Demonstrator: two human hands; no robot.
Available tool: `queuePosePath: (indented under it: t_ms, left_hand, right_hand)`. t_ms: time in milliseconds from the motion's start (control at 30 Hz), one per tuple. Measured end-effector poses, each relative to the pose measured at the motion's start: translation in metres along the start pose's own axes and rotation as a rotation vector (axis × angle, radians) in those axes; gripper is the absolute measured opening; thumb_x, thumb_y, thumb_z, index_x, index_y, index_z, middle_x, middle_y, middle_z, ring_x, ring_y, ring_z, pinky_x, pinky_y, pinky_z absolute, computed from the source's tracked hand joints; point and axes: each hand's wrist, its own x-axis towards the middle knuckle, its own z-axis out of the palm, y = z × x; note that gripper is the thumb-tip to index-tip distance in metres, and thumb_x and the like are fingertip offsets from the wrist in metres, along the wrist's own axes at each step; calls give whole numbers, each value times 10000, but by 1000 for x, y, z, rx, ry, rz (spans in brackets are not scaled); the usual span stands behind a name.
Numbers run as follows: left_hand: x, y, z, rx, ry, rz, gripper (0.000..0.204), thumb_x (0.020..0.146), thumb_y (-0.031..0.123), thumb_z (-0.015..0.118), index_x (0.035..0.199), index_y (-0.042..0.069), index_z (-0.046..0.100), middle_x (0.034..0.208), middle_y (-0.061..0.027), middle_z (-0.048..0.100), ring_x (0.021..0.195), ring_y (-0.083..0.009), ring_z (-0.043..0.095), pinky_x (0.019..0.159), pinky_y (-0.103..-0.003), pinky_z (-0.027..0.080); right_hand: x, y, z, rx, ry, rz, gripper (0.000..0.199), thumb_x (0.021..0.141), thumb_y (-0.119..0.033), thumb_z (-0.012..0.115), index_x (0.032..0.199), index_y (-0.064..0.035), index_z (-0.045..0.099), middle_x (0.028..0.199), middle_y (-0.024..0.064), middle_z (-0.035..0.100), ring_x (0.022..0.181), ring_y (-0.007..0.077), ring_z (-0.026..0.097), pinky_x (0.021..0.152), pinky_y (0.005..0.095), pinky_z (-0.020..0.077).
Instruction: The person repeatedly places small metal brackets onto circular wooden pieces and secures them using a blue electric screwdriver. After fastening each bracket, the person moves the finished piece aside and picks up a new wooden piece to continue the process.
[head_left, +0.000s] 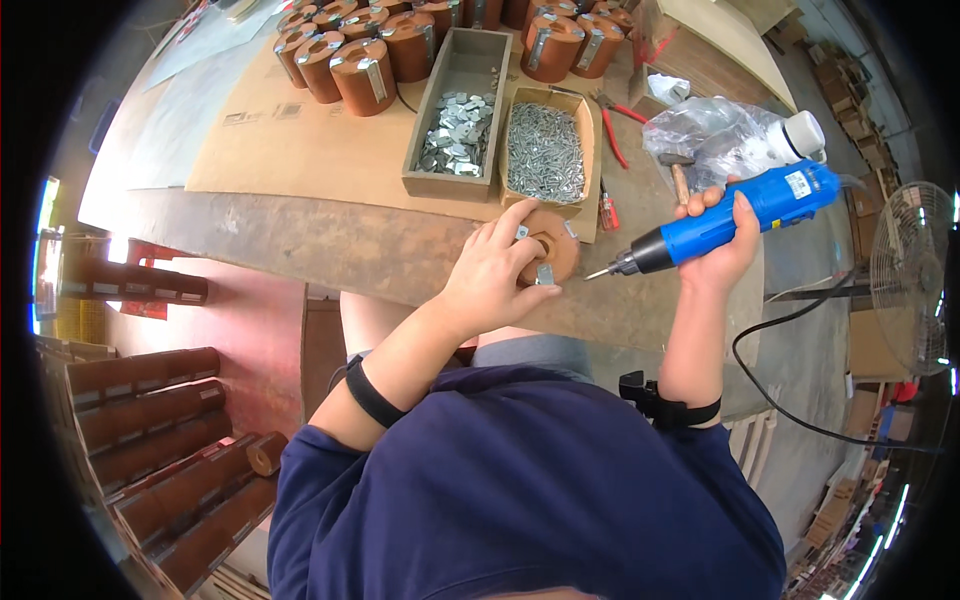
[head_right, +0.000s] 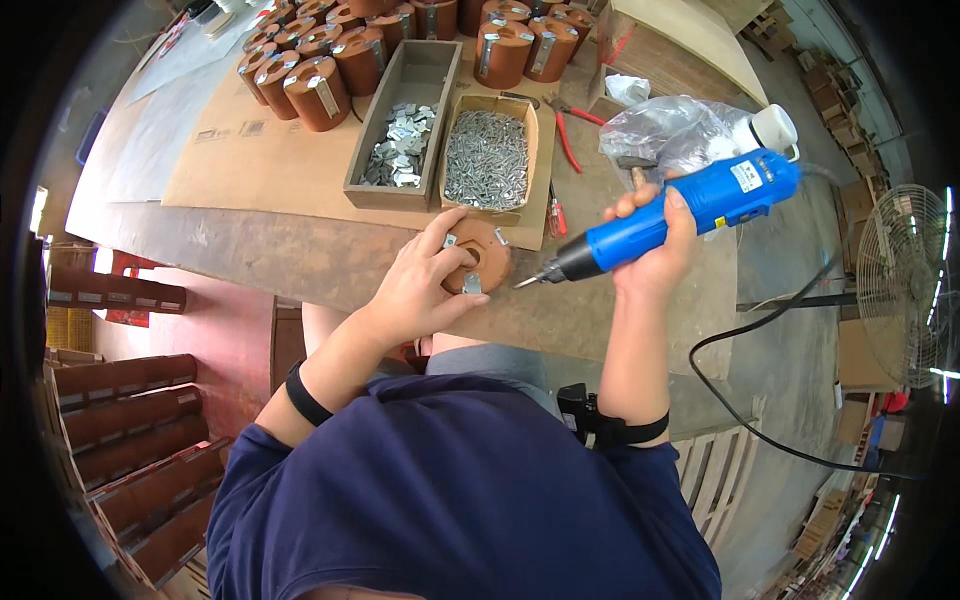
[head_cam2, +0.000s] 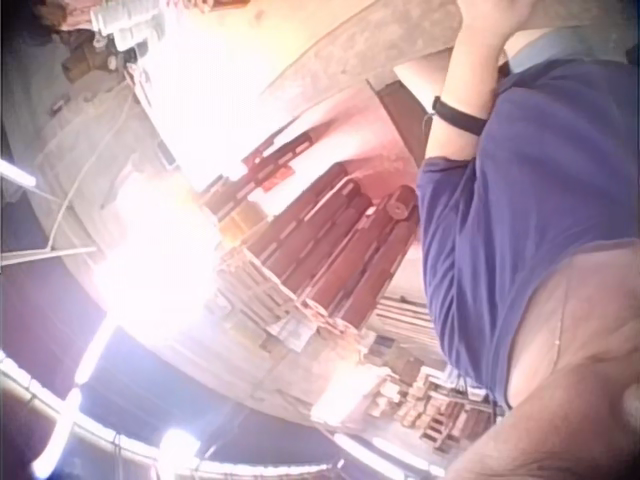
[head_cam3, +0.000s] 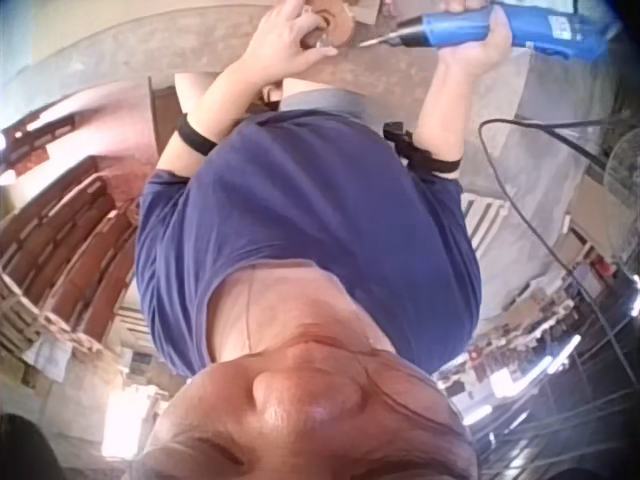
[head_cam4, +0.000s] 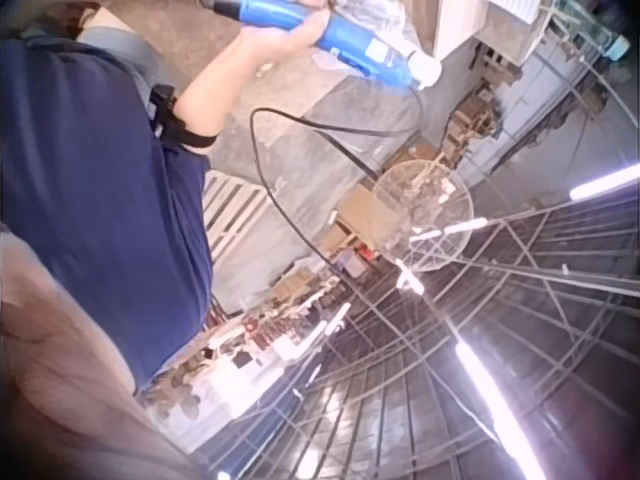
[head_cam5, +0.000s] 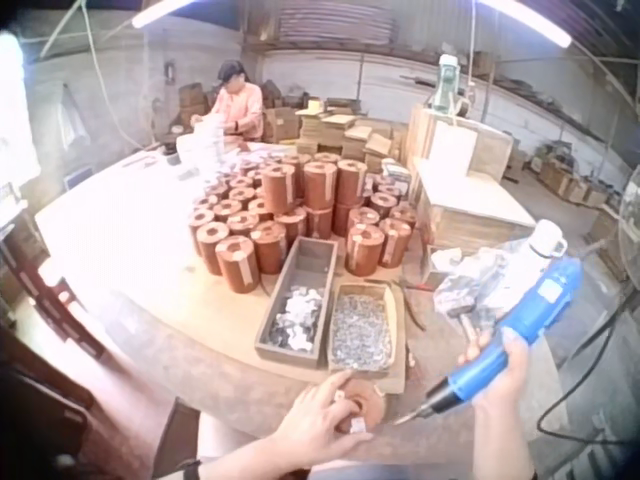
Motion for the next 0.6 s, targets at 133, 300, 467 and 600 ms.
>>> queuePosePath:
  t_ms: [133,300,467,600]
  left_hand:
    - [0,1,-6,18,-41,43,355,615,244,714,857,38,555,1269,-198,341,1024,-366,460,874,-405,373]
    - [6,16,-9,245,-41,13,383,590,273,725,843,32,567,1260,-211,350,1073,-361,425,886,-436,358]
    - [11,18,9,344,15,18,401,558,281,737,811,17,573,1252,-205,359,1119,-344,388,895,-443,350]
    - [12,17,-14,334,-115,107,303,600,176,691,848,32,591,1254,-183,365,1141,-347,365,904,-447,352]
  right_hand:
    - [8,11,-48,-61,226,123,268,786,-252,528,988,-90,458,721,41,507,631,176,508,583,345,438]
    - [6,42,-96,-114,461,223,227,758,-229,594,859,-67,470,694,57,522,580,183,533,548,356,460]
    - [0,68,-118,-154,533,276,319,749,-248,619,934,-58,441,707,78,522,598,202,549,538,365,485]
    - [-1,75,-121,-203,553,304,342,754,-250,618,959,-50,430,737,95,519,618,216,550,547,373,494]
